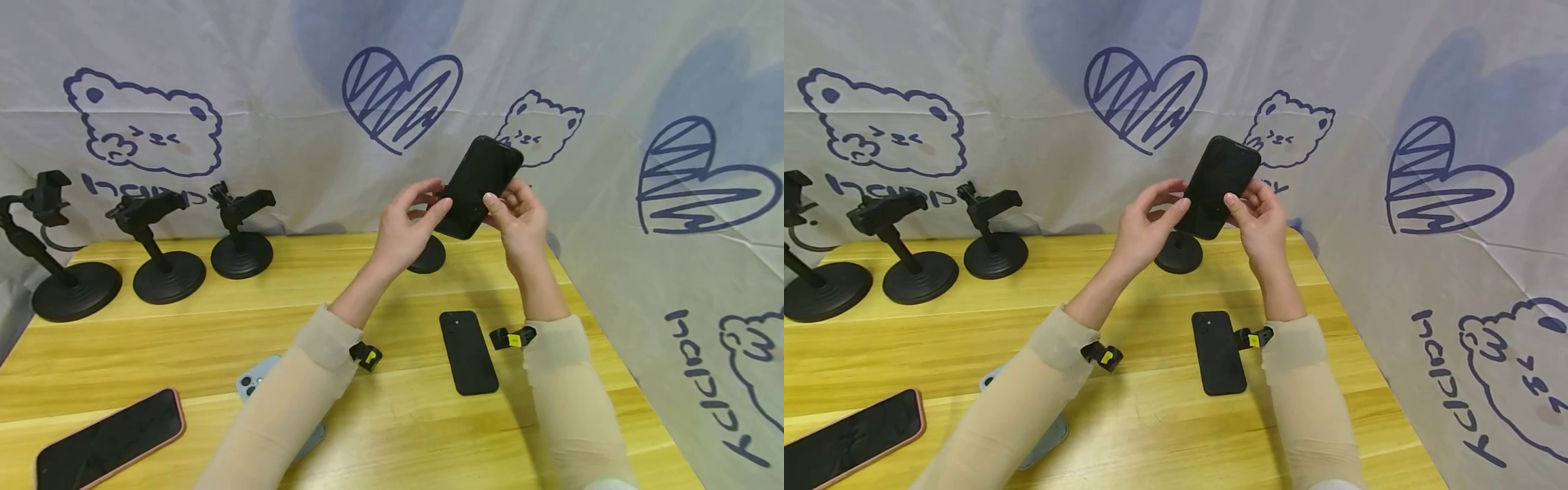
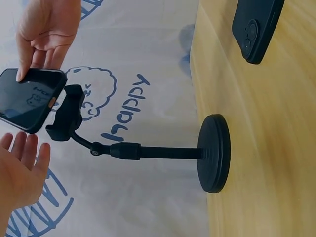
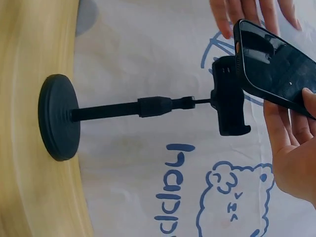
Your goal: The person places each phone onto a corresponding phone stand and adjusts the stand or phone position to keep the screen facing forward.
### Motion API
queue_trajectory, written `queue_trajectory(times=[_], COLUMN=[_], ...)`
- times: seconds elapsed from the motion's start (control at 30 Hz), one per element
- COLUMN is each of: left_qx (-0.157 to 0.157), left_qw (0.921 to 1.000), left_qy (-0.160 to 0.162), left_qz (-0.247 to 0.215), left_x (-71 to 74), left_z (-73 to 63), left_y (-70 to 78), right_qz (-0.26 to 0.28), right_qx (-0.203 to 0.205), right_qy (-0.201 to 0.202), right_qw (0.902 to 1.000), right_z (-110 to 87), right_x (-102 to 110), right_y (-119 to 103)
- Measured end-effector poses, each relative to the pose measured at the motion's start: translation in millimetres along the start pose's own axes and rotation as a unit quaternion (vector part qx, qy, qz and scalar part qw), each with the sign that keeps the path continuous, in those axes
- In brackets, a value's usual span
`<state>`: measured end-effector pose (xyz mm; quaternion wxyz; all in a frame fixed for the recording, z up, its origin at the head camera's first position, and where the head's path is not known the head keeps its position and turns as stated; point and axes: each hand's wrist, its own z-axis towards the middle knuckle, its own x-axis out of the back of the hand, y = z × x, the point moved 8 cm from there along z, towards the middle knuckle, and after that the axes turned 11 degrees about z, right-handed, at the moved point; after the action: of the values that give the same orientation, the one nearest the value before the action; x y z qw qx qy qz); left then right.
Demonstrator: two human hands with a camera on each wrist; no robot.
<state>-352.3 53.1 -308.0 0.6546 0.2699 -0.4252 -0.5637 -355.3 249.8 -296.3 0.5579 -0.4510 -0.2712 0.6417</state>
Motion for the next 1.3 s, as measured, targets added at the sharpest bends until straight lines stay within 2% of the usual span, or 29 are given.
queue_trajectory(times=[0.1, 0.33, 0.53, 0.67, 0.9, 1.07, 1.3], left_qx=[0.003, 0.025, 0.041, 0.049, 0.054, 0.042, 0.044], left_qw=[0.9998, 0.9988, 0.9986, 0.9984, 0.9969, 0.9975, 0.9972], left_qy=[0.014, 0.039, 0.025, 0.014, 0.01, 0.012, 0.004], left_qz=[-0.011, 0.01, 0.019, 0.023, 0.057, 0.055, 0.06], left_x=[1.4, 0.7, -8.1, -14.0, -19.3, -18.9, -19.6], left_z=[1.2, 6.0, 9.9, 9.7, 8.9, 8.8, 8.4], left_y=[-2.3, -17.1, -32.9, -39.8, -43.5, -39.5, -38.6], right_qz=[0.012, 0.04, 0.042, 0.047, 0.039, 0.038, 0.046], right_qx=[0.011, 0.017, 0.013, -0.006, -0.026, -0.037, -0.041], right_qy=[0.006, 0.018, 0.028, 0.03, 0.024, 0.016, 0.003], right_qw=[0.9999, 0.9989, 0.9986, 0.9984, 0.9986, 0.9985, 0.9981], right_z=[5.5, 18.1, 31.1, 38.9, 48.7, 51.9, 52.9], right_x=[1.5, 5.3, 6.0, 4.9, 5.3, 8.2, 10.9], right_y=[-5.6, -15.3, -21.2, -20.2, -13.1, -5.5, 2.8])
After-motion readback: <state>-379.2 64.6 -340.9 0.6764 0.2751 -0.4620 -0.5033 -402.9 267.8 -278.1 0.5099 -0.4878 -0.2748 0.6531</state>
